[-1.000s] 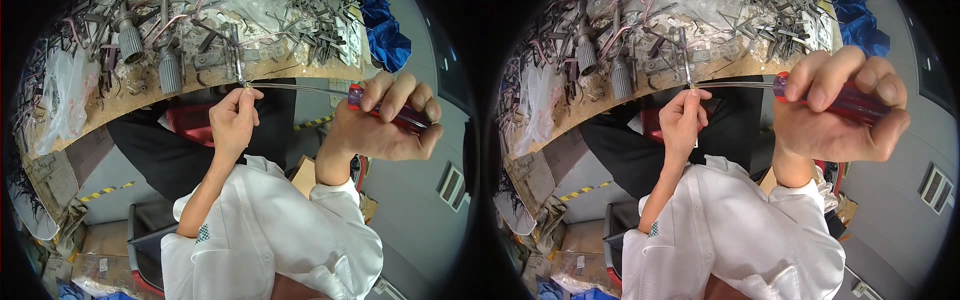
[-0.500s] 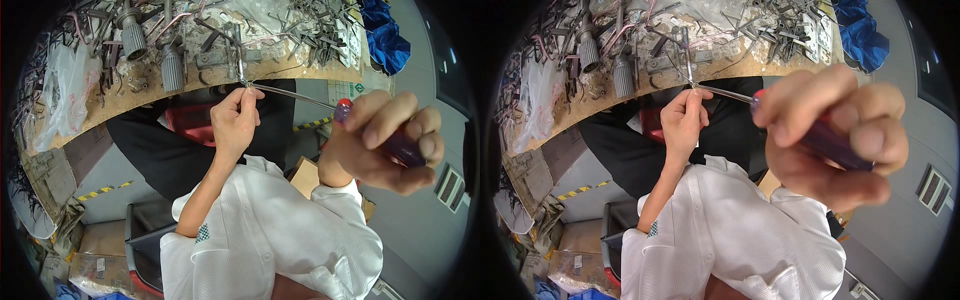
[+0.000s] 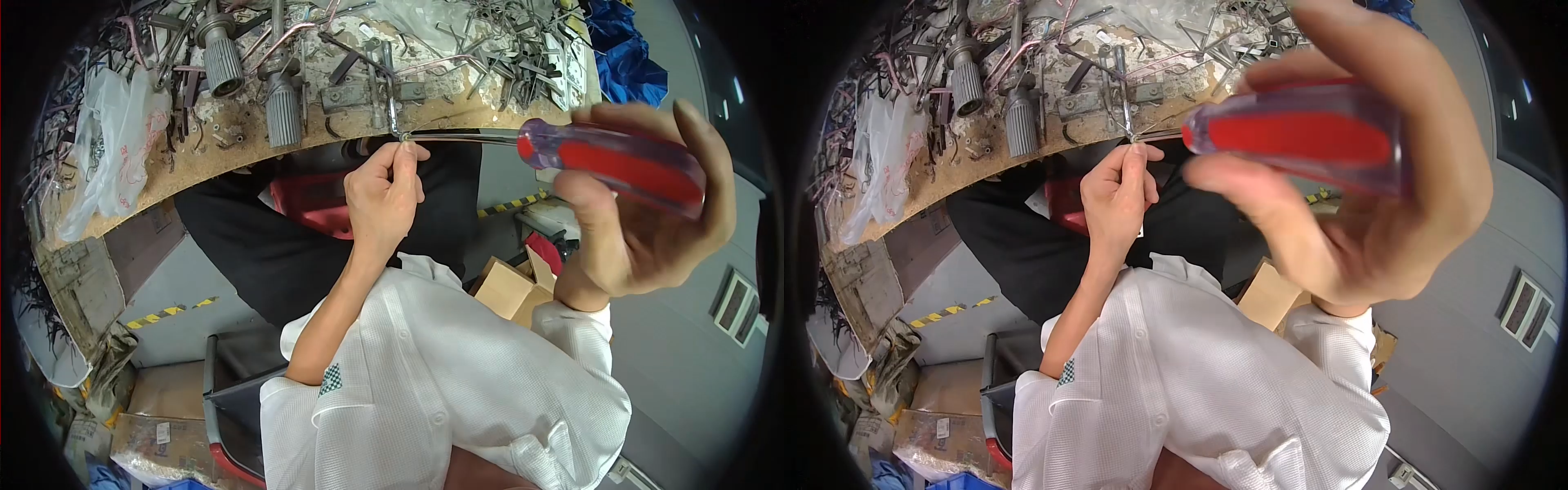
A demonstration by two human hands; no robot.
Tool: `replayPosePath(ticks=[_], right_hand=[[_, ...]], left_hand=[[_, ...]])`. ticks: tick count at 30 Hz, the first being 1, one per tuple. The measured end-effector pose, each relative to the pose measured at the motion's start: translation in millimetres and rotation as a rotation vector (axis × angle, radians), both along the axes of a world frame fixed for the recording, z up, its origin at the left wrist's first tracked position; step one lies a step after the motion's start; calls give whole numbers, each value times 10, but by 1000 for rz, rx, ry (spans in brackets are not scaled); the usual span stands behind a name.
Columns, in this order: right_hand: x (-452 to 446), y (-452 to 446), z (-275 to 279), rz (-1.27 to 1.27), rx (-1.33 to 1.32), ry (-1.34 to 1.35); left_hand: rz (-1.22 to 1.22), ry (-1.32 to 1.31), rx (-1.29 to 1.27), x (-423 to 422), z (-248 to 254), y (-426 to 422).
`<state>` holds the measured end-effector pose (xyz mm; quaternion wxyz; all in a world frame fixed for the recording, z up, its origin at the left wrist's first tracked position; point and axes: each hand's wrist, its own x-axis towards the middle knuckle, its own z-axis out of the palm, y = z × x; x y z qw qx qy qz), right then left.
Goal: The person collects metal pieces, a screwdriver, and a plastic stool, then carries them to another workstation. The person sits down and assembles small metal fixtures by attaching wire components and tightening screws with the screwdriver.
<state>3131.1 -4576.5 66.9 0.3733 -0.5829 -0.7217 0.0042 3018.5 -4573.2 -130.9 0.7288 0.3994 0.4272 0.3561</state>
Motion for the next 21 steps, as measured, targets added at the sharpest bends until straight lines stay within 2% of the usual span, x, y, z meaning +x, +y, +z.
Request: replayPosePath(ticks=[7,15,18,19,21], right_hand=[[-34,22,19,-11,17,-35],[220,14,103,234,-62,-206],[172,-58,229,209,-92,-440],[163,-51,187,211,-90,-440],[135,-36,-8,144,-10,-174]], left_hand=[[2,9,41,4,-59,-27],[15,4,21,22,-66,-42],[11,5,32,35,-42,-36],[10,12,40,28,-35,-33],[12,22,44,10,-32,-38]])
